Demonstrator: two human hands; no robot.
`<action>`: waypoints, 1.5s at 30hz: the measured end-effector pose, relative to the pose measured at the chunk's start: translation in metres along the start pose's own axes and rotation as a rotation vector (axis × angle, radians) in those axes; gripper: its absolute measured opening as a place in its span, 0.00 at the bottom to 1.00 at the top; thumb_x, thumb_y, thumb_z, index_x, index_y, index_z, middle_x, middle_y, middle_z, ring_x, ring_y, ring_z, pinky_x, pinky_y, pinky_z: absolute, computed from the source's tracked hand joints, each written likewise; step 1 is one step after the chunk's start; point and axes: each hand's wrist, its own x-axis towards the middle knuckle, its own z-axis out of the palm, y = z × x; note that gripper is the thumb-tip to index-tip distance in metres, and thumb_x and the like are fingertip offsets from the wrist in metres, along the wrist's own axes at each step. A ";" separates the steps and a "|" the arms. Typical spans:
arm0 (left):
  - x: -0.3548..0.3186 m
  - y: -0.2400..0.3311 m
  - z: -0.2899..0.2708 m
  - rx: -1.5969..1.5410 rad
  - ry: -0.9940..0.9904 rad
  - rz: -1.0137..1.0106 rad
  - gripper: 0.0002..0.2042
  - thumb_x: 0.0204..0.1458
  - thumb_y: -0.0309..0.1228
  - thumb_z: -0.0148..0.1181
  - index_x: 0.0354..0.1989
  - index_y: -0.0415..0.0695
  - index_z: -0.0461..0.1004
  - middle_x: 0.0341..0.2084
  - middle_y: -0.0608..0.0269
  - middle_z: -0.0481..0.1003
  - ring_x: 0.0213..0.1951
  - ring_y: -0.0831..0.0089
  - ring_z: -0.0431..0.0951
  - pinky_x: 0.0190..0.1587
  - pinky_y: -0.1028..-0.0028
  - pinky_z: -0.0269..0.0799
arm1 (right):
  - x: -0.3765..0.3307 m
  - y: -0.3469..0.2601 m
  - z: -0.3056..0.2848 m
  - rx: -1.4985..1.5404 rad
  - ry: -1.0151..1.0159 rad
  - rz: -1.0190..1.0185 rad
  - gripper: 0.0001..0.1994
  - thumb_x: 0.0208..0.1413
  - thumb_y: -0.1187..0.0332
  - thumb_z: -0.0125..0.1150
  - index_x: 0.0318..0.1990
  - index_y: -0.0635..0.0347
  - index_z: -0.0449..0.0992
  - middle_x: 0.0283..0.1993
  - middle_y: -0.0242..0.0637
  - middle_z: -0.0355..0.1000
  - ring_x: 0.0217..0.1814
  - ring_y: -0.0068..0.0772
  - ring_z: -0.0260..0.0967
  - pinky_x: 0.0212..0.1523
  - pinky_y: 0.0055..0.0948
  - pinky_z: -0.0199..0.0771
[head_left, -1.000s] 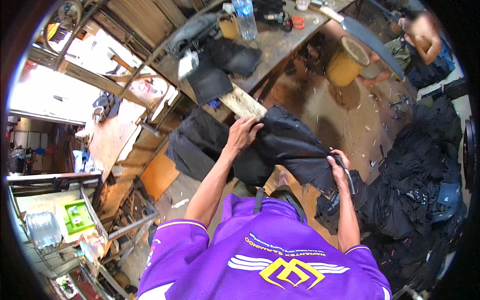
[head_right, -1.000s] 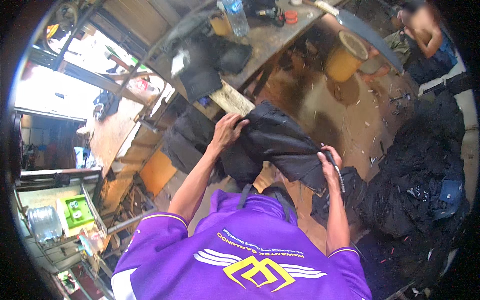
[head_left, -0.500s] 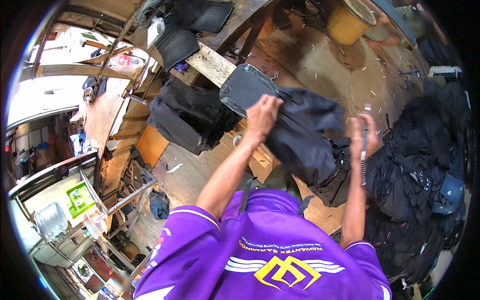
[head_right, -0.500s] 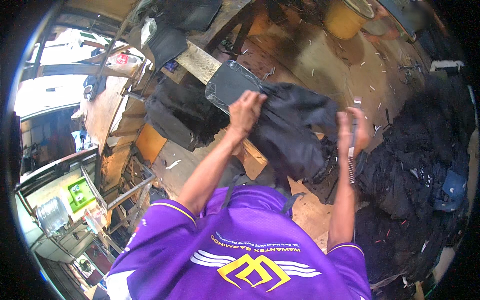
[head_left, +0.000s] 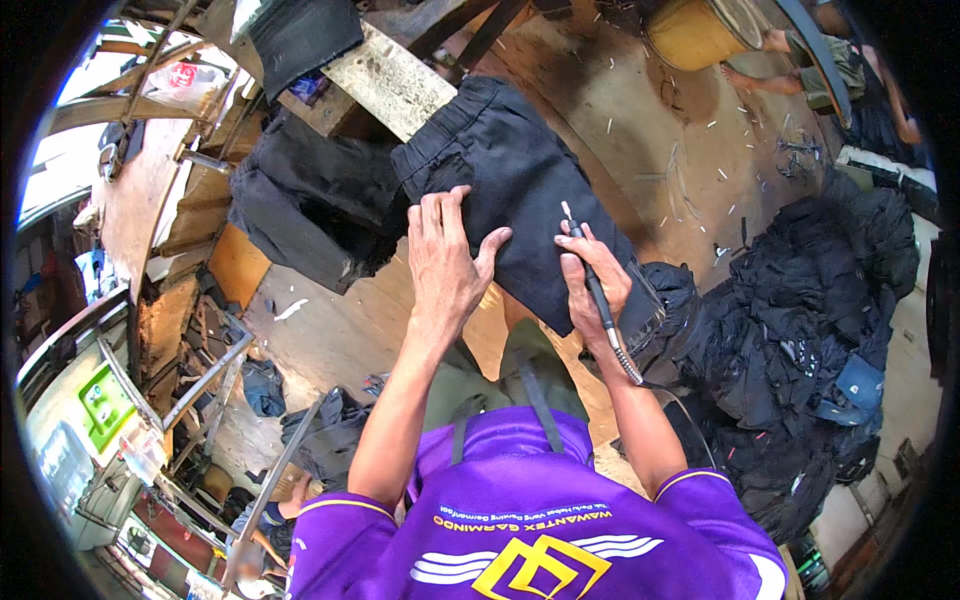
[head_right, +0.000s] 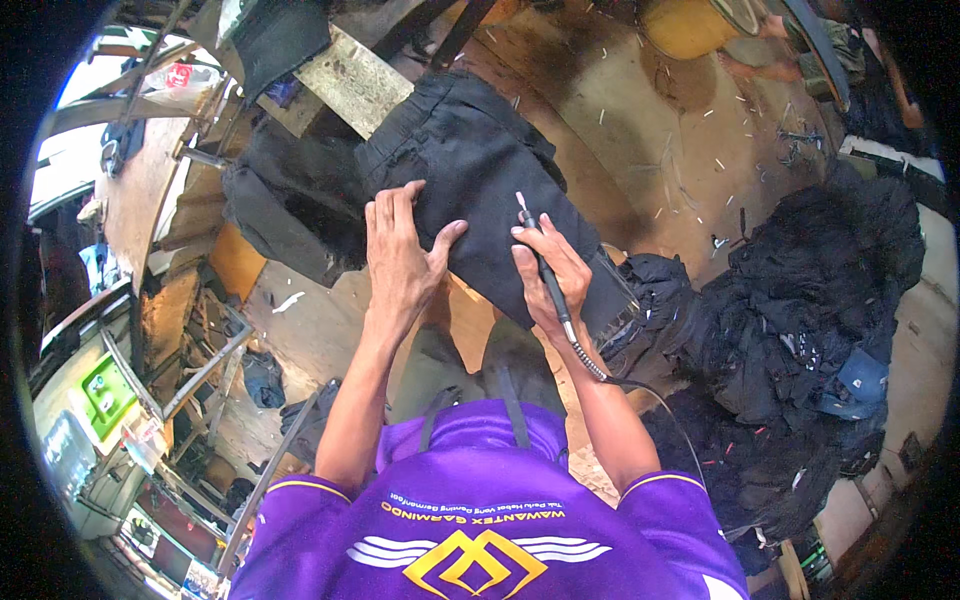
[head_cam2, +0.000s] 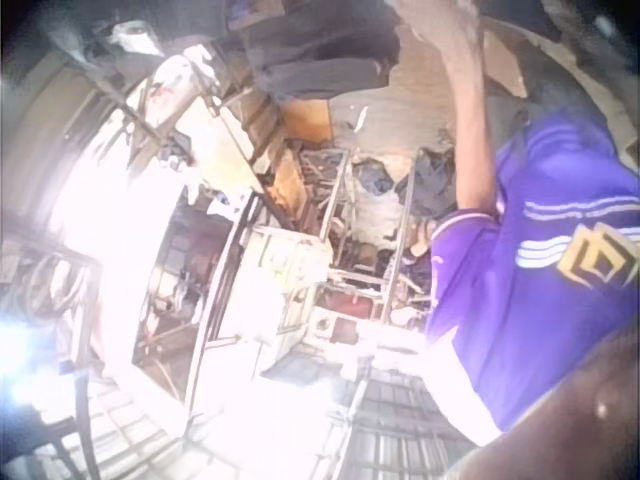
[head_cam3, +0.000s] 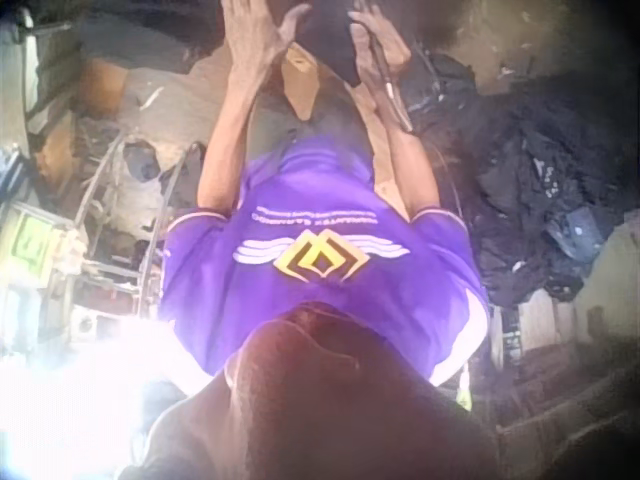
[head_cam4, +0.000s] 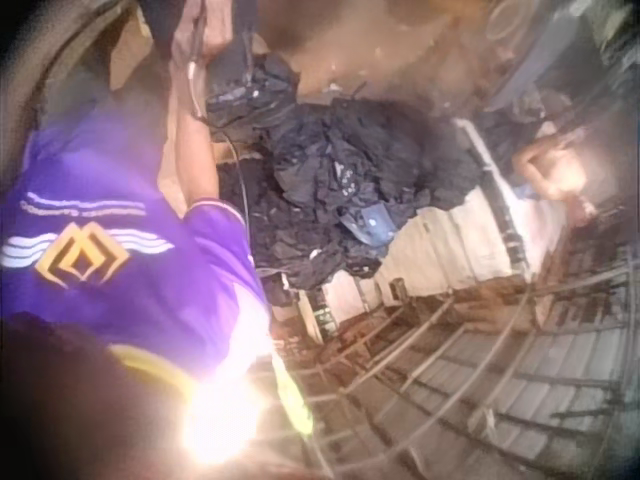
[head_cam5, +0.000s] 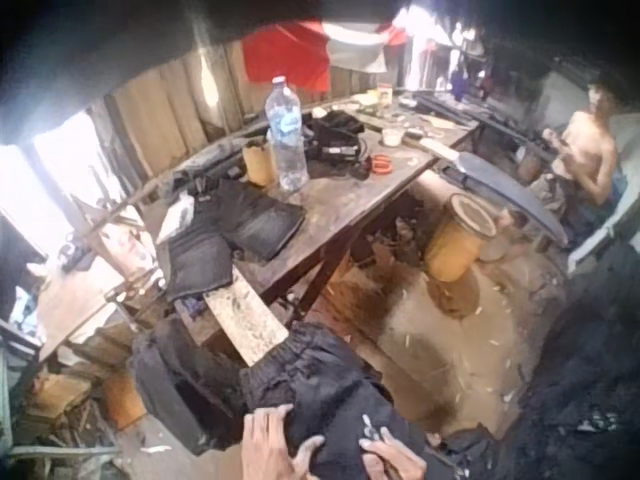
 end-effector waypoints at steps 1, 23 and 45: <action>-0.005 -0.004 0.002 -0.040 0.009 -0.024 0.30 0.51 0.38 0.83 0.58 0.37 0.76 0.48 0.46 0.78 0.54 0.48 0.76 0.62 0.55 0.71 | 0.002 -0.003 0.000 0.037 0.007 -0.017 0.10 0.70 0.69 0.69 0.52 0.64 0.87 0.48 0.45 0.89 0.59 0.52 0.86 0.68 0.48 0.81; 0.013 -0.064 0.002 -0.805 -0.208 -0.295 0.37 0.51 0.15 0.80 0.68 0.41 0.64 0.46 0.57 0.82 0.43 0.81 0.79 0.41 0.82 0.76 | 0.051 -0.002 0.071 0.128 -0.115 -0.406 0.13 0.49 0.76 0.72 0.43 0.71 0.86 0.40 0.54 0.87 0.47 0.51 0.91 0.55 0.46 0.94; 0.004 -0.060 0.018 -0.963 -0.025 -0.301 0.37 0.51 0.13 0.78 0.66 0.37 0.61 0.44 0.50 0.86 0.39 0.80 0.83 0.38 0.83 0.76 | 0.050 0.002 0.075 0.115 -0.087 -0.410 0.15 0.48 0.76 0.74 0.44 0.69 0.87 0.41 0.53 0.88 0.46 0.50 0.91 0.51 0.43 0.95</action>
